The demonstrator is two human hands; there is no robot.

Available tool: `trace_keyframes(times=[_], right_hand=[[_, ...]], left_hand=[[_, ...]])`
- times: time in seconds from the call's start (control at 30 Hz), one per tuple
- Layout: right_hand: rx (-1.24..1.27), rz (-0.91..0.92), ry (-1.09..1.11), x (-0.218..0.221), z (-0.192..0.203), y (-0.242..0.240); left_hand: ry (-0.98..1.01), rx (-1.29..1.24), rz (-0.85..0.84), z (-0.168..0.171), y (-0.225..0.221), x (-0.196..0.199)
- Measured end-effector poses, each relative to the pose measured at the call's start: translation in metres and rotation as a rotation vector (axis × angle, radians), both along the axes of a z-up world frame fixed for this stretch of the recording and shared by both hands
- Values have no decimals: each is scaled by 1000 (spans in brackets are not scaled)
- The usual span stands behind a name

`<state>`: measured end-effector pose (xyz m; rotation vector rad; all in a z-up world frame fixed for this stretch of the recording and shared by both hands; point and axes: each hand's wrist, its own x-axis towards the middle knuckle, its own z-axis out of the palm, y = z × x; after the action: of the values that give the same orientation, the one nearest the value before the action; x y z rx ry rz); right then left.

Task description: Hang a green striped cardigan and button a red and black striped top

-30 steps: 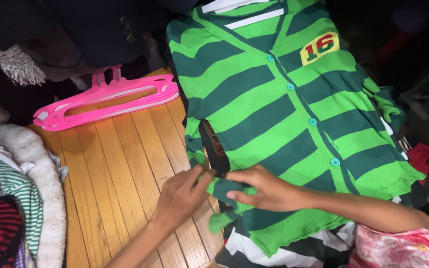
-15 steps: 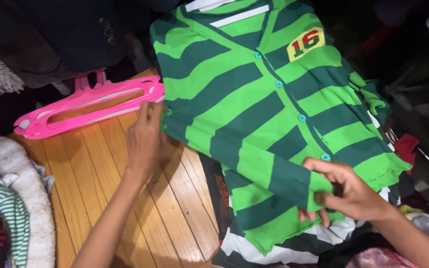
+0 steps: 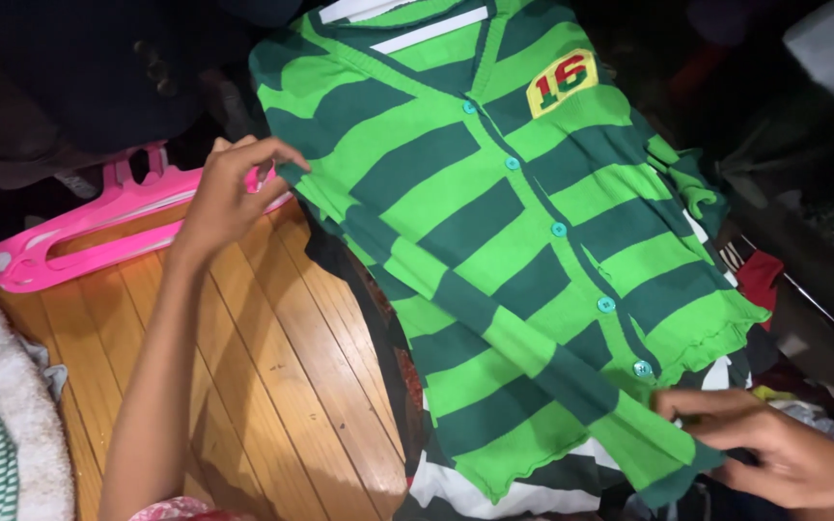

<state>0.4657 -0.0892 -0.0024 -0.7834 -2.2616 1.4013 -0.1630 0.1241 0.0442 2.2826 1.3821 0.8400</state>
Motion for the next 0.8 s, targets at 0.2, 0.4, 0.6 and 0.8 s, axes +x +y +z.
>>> trace_keyframes(times=[0.2, 0.4, 0.6, 0.8], right_hand=[[-554, -601, -216, -43, 43, 15], [45, -444, -365, -53, -1, 49], [-145, -503, -945, -105, 35, 47], [367, -419, -662, -98, 35, 32]], left_hand=[[-134, -168, -141, -23, 28, -25], [-344, -238, -230, 0, 23, 7], [-483, -381, -21, -33, 35, 5], [-537, -418, 11, -40, 43, 11]])
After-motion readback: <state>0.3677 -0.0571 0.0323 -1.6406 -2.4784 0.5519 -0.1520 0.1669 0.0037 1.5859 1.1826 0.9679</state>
